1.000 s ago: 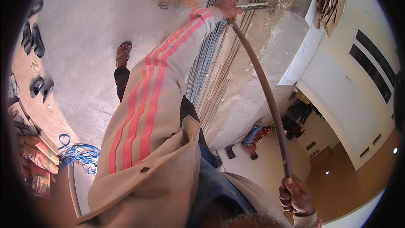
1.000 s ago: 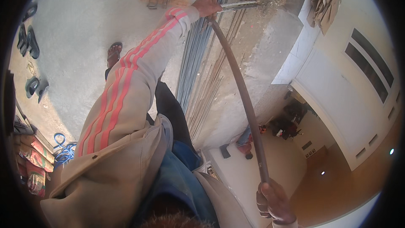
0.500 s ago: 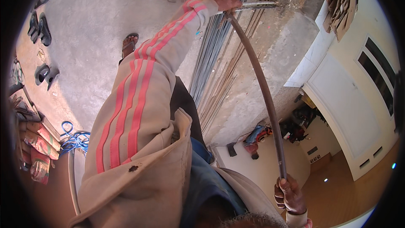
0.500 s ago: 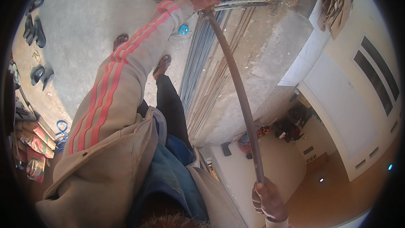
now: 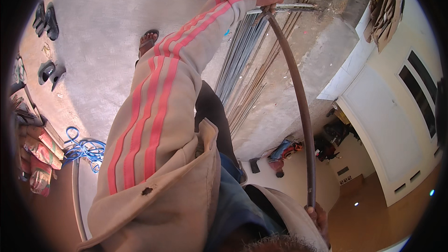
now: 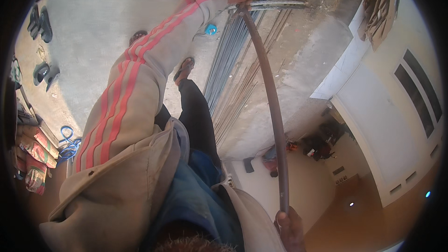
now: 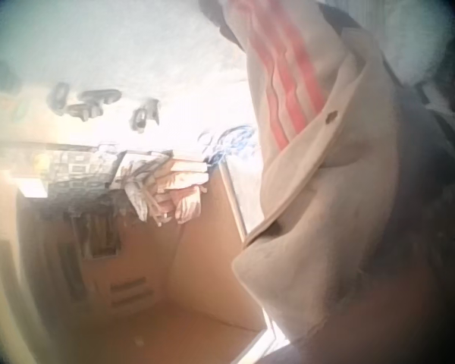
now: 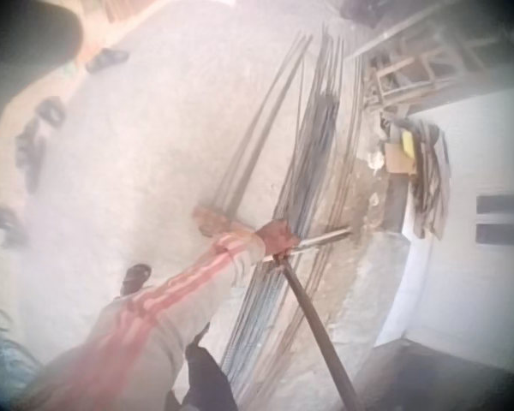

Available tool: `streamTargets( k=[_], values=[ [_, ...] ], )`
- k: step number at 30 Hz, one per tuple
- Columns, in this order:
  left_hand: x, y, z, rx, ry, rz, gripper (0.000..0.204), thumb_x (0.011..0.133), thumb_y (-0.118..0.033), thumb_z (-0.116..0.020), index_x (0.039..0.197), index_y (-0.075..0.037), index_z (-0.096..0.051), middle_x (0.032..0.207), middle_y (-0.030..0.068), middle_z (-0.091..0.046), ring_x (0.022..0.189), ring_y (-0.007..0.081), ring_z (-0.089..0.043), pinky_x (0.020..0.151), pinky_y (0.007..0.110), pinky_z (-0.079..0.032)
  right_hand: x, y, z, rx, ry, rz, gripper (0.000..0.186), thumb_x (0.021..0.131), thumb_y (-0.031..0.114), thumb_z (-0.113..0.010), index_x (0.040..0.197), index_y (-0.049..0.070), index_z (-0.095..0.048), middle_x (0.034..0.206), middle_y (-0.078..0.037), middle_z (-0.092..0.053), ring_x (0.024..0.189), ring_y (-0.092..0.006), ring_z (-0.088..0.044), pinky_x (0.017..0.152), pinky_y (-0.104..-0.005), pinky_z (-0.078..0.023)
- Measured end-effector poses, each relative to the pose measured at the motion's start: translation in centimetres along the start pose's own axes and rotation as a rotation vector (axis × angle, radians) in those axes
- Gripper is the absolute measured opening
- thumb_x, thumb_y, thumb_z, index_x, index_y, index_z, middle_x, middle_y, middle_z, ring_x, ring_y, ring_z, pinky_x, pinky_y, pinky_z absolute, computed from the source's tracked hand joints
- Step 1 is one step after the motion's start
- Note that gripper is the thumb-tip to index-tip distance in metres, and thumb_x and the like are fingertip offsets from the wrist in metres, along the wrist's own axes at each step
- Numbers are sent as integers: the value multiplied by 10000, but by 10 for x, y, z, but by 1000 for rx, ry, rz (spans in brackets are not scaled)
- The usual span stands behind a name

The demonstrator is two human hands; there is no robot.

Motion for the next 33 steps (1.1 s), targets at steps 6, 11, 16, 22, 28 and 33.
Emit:
streamTargets(
  k=[6,11,16,22,28,33],
  values=[
    [17,13,3,35,62,-52,314,892,-237,-610,693,-5,-679,614,112,-664,591,178,-674,587,321,-561,30,-23,-11,-318,-21,361,336,1034,419,-472,864,130,-494,627,44,-327,476,-72,-317,406,-240,-338],
    [49,36,-9,307,-65,-52,320,847,-266,-621,628,-47,-703,552,130,-644,534,226,-662,537,339,-535,33,-43,-4,-235,33,253,331,1029,378,-516,928,64,-543,693,34,-465,569,-60,-434,501,-221,-388],
    [53,30,-10,593,-152,-409,288,863,-235,-601,661,-52,-694,599,143,-654,567,262,-677,534,347,-524,49,-36,6,268,67,-70,403,1010,421,-553,848,54,-521,632,36,-475,523,-52,-438,463,-220,-354],
    [18,2,-4,202,-70,-86,414,868,-391,-634,698,-36,-761,677,83,-718,593,168,-651,655,311,-530,15,26,14,-1,209,-117,408,973,446,-604,884,67,-481,559,9,-411,417,-68,-368,383,-244,-311],
    [5,-3,0,65,-84,-4,317,882,-299,-657,719,-28,-638,704,110,-692,656,201,-695,676,342,-535,19,45,8,-137,361,-71,404,946,440,-645,983,61,-511,624,-26,-486,462,-133,-499,430,-288,-432],
    [10,-6,-6,118,-53,25,290,845,-291,-701,828,-16,-613,717,111,-692,658,212,-697,667,356,-551,84,74,-27,36,411,181,464,1018,395,-516,1308,40,-449,741,-43,-551,459,-117,-497,424,-281,-448]
  ],
)
Point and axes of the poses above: each hand's wrist, its own x-axis towards the middle knuckle, its own z-axis out of the back of the hand, y = z × x, the point moved 1 cm from there along x, towards the middle knuckle
